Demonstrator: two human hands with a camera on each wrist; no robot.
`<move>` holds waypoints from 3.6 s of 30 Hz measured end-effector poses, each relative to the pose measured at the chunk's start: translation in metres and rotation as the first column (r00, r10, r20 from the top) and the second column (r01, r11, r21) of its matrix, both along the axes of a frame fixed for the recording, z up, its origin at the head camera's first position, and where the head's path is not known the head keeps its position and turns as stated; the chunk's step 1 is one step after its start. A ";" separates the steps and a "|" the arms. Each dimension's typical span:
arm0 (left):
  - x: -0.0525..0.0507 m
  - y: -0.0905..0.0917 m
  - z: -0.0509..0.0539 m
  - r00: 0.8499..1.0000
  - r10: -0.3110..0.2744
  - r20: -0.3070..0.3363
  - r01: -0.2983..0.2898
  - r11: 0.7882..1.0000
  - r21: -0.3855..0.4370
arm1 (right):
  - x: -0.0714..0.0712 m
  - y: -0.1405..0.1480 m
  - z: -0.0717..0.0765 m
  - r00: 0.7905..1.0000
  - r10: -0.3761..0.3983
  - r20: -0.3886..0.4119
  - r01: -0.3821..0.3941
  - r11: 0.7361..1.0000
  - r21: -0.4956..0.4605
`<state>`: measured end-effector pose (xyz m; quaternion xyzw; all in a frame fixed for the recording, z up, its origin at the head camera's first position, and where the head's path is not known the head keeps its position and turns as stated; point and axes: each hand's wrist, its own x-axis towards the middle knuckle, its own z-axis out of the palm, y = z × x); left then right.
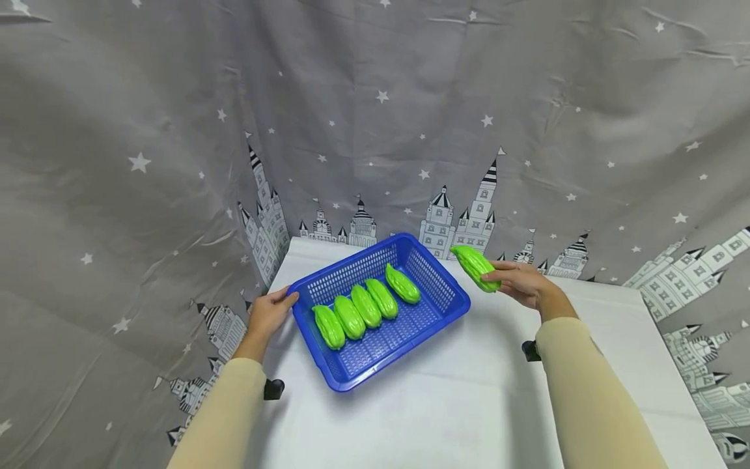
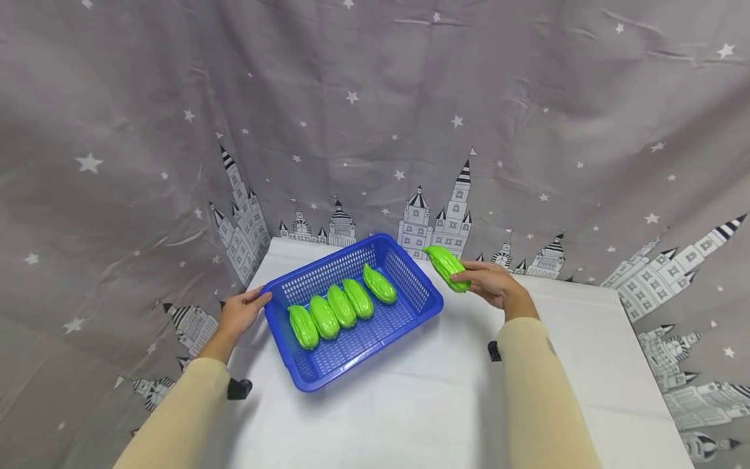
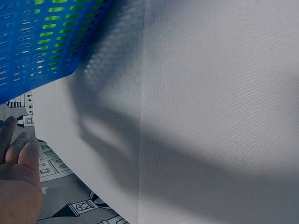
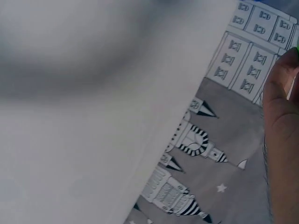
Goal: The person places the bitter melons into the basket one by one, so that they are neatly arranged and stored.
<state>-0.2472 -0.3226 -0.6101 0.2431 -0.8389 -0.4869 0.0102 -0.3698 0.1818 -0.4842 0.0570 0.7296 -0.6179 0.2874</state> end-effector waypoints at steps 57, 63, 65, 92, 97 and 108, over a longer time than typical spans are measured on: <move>0.015 0.010 0.003 0.995 0.070 -0.076 -0.064 0.995 0.076 | 0.036 -0.234 -0.049 0.404 0.900 0.161 -0.808 0.269 0.524; 0.015 0.010 0.001 0.995 0.069 -0.074 -0.065 0.996 0.058 | 0.053 -0.238 -0.068 0.348 0.929 0.126 -0.753 0.197 0.627; 0.015 0.010 0.001 0.995 0.069 -0.077 -0.065 0.996 0.058 | 0.057 -0.238 -0.073 0.320 0.940 0.118 -0.725 0.162 0.669; 0.015 0.011 0.003 0.995 0.078 -0.057 -0.074 0.994 0.074 | 0.055 -0.232 -0.073 0.310 0.899 -0.310 -0.660 0.438 0.610; 0.014 0.011 0.004 0.996 0.072 -0.057 -0.069 0.996 0.063 | 0.056 -0.231 -0.075 0.299 0.898 -0.322 -0.654 0.439 0.616; 0.011 0.009 0.002 0.998 0.059 -0.033 -0.058 0.998 0.034 | 0.043 -0.206 -0.051 0.596 0.666 -0.448 -0.466 0.741 0.482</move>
